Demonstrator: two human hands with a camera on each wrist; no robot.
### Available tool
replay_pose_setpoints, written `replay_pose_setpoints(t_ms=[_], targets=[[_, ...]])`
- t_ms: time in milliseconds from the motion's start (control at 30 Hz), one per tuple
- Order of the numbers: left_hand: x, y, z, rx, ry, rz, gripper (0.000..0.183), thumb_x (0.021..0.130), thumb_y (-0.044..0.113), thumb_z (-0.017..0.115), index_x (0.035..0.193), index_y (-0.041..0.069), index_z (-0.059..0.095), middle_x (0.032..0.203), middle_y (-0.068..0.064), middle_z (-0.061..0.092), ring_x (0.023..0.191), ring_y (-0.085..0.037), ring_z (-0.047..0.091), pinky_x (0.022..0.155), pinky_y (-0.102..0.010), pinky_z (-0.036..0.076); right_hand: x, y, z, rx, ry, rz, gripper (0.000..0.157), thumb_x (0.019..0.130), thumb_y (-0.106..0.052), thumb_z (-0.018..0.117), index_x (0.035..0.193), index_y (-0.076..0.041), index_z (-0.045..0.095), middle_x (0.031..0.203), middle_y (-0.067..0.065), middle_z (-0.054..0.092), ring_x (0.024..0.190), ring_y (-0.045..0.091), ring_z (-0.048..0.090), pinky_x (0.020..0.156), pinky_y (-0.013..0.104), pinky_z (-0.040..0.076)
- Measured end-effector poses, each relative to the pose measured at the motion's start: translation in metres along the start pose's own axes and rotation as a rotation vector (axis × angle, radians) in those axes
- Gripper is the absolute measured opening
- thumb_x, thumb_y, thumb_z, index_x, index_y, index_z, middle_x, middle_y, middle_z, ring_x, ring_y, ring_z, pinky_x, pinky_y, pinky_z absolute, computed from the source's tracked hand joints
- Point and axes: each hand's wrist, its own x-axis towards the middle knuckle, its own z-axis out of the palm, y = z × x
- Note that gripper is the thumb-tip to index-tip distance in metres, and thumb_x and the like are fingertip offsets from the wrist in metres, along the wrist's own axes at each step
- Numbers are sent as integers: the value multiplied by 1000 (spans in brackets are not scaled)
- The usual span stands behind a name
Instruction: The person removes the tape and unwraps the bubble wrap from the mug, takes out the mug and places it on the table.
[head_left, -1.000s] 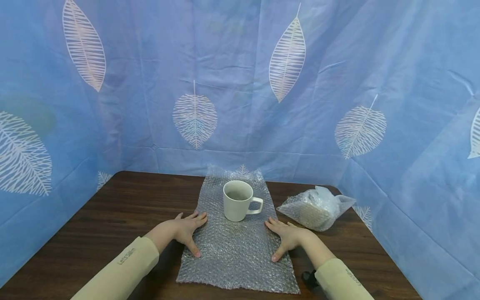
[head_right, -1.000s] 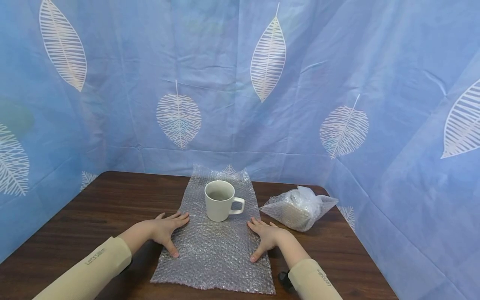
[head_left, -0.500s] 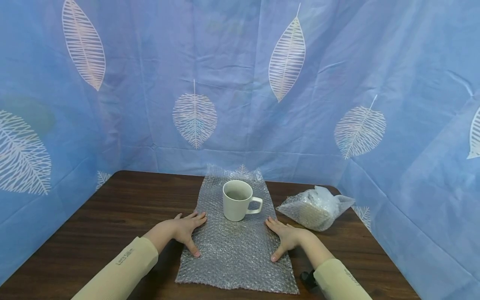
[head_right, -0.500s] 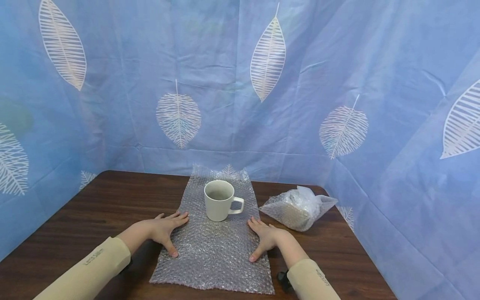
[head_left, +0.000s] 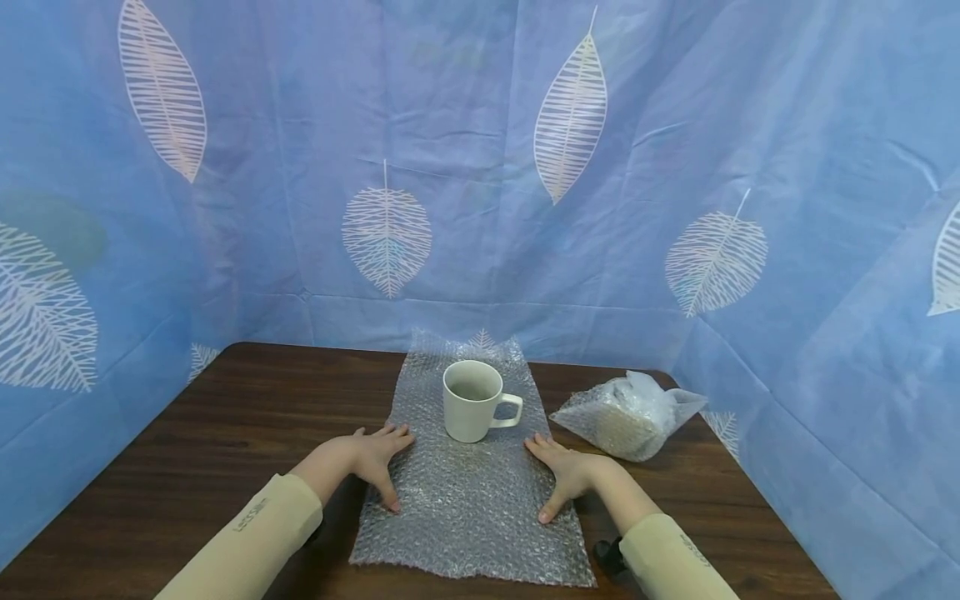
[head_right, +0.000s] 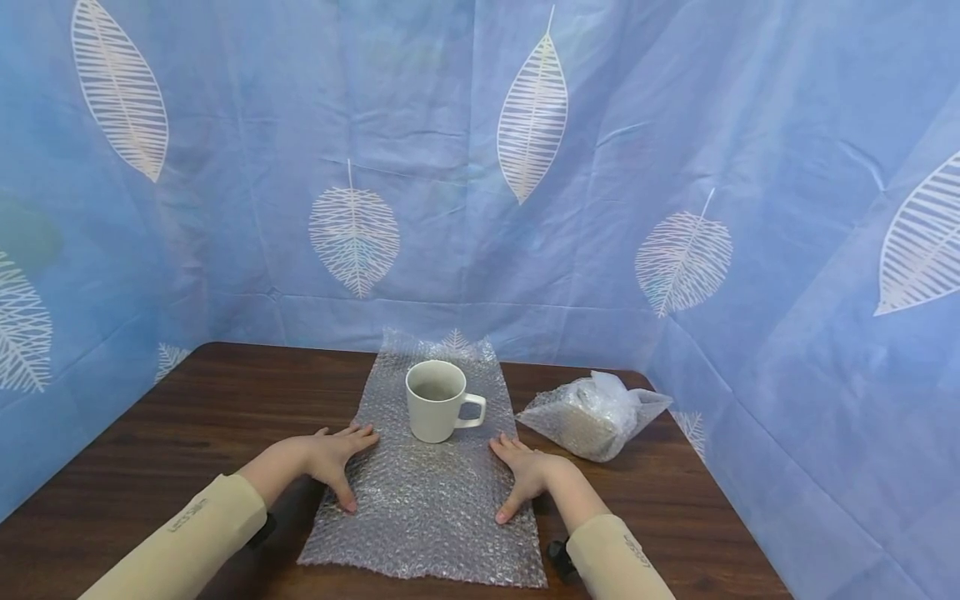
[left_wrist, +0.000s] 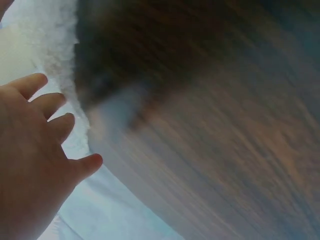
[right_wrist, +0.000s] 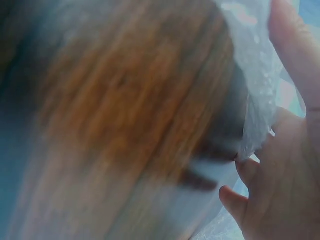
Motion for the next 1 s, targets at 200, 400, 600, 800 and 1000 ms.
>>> replay_pose_setpoints(t_ms=[200, 400, 600, 800, 1000], targets=[[-2, 6, -5, -58, 9, -12, 93, 75, 41, 80, 149, 6, 34, 155, -16, 21, 142, -39, 13, 106, -66, 11, 2, 0, 2, -7, 13, -9, 121, 61, -41, 88, 154, -8, 17, 158, 16, 7, 143, 36, 5, 107, 61, 20], [-2, 5, -7, -188, 39, 0, 77, 83, 35, 75, 144, 3, 42, 153, -19, 25, 141, -39, 18, 108, -58, 20, -1, -4, 2, -24, 18, -3, 122, 61, -38, 88, 153, -5, 17, 158, 18, 7, 143, 37, 5, 107, 61, 20], [-6, 7, -11, -227, 94, -2, 63, 87, 32, 71, 140, 5, 49, 146, -19, 39, 136, -40, 30, 104, -57, 29, -1, -5, 2, -11, 9, -5, 121, 63, -38, 88, 154, -5, 16, 158, 18, 7, 143, 37, 4, 107, 61, 19], [-5, 9, -18, -267, 184, 20, 58, 90, 27, 69, 138, 1, 50, 140, -19, 46, 131, -39, 38, 100, -56, 36, -1, -5, 2, -15, 7, -5, 120, 64, -39, 88, 154, -5, 16, 158, 18, 6, 143, 37, 4, 107, 61, 19], [-1, 13, -25, -324, 301, 52, 53, 91, 24, 67, 135, -2, 52, 134, -21, 52, 124, -39, 46, 95, -53, 42, 0, -2, 2, -12, 9, -10, 121, 64, -40, 88, 154, -5, 15, 158, 17, 6, 143, 37, 4, 107, 62, 19]])
